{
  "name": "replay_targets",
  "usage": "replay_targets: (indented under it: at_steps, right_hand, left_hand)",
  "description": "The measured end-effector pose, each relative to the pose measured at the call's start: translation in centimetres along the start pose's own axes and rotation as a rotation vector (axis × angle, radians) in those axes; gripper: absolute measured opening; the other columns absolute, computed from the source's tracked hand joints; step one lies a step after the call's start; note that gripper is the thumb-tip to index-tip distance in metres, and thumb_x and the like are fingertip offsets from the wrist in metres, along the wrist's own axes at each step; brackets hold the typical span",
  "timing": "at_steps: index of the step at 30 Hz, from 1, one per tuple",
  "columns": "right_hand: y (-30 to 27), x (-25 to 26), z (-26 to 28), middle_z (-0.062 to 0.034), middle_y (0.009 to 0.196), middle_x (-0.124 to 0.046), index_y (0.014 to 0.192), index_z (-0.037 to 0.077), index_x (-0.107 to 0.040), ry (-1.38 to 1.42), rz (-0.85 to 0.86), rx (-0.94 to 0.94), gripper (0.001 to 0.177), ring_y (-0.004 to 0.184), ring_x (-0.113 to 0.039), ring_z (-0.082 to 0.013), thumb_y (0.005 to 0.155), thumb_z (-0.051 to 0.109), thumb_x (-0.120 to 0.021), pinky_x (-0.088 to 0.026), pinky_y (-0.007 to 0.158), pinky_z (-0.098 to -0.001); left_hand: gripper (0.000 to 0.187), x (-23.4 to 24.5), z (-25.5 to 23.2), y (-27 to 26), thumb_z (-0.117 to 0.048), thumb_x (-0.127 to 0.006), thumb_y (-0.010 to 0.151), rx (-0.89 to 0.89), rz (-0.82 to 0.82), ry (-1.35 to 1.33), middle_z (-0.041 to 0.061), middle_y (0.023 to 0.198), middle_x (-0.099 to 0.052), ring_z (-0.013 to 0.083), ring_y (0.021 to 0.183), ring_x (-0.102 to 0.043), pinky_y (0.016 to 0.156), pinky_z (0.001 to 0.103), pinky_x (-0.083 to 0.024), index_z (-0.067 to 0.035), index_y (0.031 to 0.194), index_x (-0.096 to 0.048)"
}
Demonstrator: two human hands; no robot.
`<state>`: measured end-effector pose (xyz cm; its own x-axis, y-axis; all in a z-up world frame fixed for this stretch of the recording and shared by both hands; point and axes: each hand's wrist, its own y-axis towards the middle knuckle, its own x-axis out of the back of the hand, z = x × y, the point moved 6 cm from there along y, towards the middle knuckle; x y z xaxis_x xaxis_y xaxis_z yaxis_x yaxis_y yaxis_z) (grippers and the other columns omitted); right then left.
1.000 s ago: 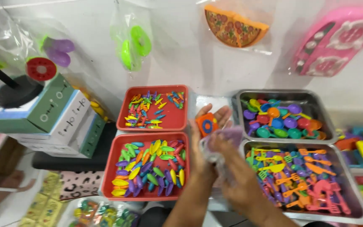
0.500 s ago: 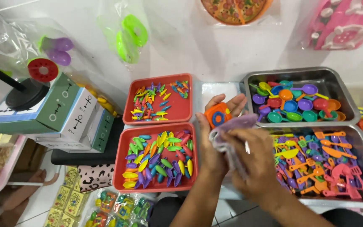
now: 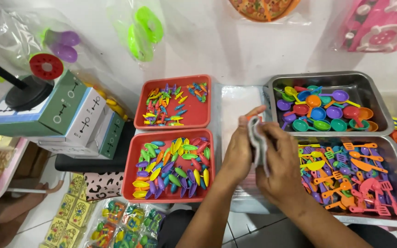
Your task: Wiping individual plastic toy pieces with a cloth and sorting them into different trays.
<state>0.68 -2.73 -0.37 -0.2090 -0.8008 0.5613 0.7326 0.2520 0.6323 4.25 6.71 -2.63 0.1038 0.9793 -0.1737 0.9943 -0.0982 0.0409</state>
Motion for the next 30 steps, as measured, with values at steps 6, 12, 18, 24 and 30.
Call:
replay_targets:
  at_steps: [6,12,18,24,30]
  right_hand:
    - [0.9,1.0,-2.5,-0.0216,0.124,-0.064,0.117,-0.004,-0.069,0.092,-0.057,0.102,0.026,0.113,-0.063,-0.0424,0.097,0.011,-0.060,-0.044,0.098,-0.0494]
    - [1.3,1.0,-2.0,-0.0164,0.115,-0.071,0.109,0.001,-0.074,0.129,0.009,0.056,0.018,0.103,-0.067,-0.0385,0.095,0.010,-0.067,-0.047,0.090,-0.0491]
    - [0.4,0.7,-1.1,-0.0193,0.119,-0.068,0.122,0.000,-0.072,0.089,-0.092,0.050,0.027,0.110,-0.066,-0.0407,0.100,0.014,-0.064,-0.048,0.096,-0.0486]
    - [1.4,1.5,-2.9,-0.0207,0.118,-0.064,0.116,-0.005,-0.072,0.090,-0.122,-0.001,0.021,0.109,-0.063,-0.0435,0.103,0.007,-0.060,-0.047,0.097,-0.0495]
    - [-0.2,-0.1,0.5,-0.0148,0.118,-0.068,0.125,0.006,-0.073,0.113,-0.031,0.079,0.032,0.107,-0.067,-0.0388,0.098,0.018,-0.059,-0.050,0.095,-0.0465]
  left_hand:
    - [0.066,-0.1,0.3,-0.9,-0.050,-0.022,0.110,-0.077,-0.133,-0.008,0.025,0.118,-0.063,0.0321,0.111,-0.060,0.100,0.048,-0.053,-0.007,0.154,-0.047]
    - [0.066,0.4,0.4,-0.2,-0.049,-0.023,0.111,-0.176,-0.246,-0.275,0.023,0.128,-0.064,0.0286,0.118,-0.063,0.103,0.045,-0.052,-0.002,0.152,-0.044]
    - [0.071,0.0,0.8,-0.3,-0.053,-0.026,0.110,-0.081,-0.193,-0.392,0.028,0.135,-0.061,0.0331,0.123,-0.061,0.103,0.046,-0.051,0.000,0.154,-0.041]
    - [0.068,-1.1,1.9,-0.7,-0.051,-0.033,0.110,-0.009,-0.182,-0.384,0.022,0.129,-0.063,0.0265,0.111,-0.063,0.096,0.041,-0.056,0.000,0.151,-0.048]
    - [0.080,1.7,2.3,1.0,-0.066,-0.031,0.104,0.002,-0.144,-0.727,0.025,0.149,-0.052,0.0350,0.140,-0.050,0.111,0.050,-0.041,-0.010,0.160,-0.035]
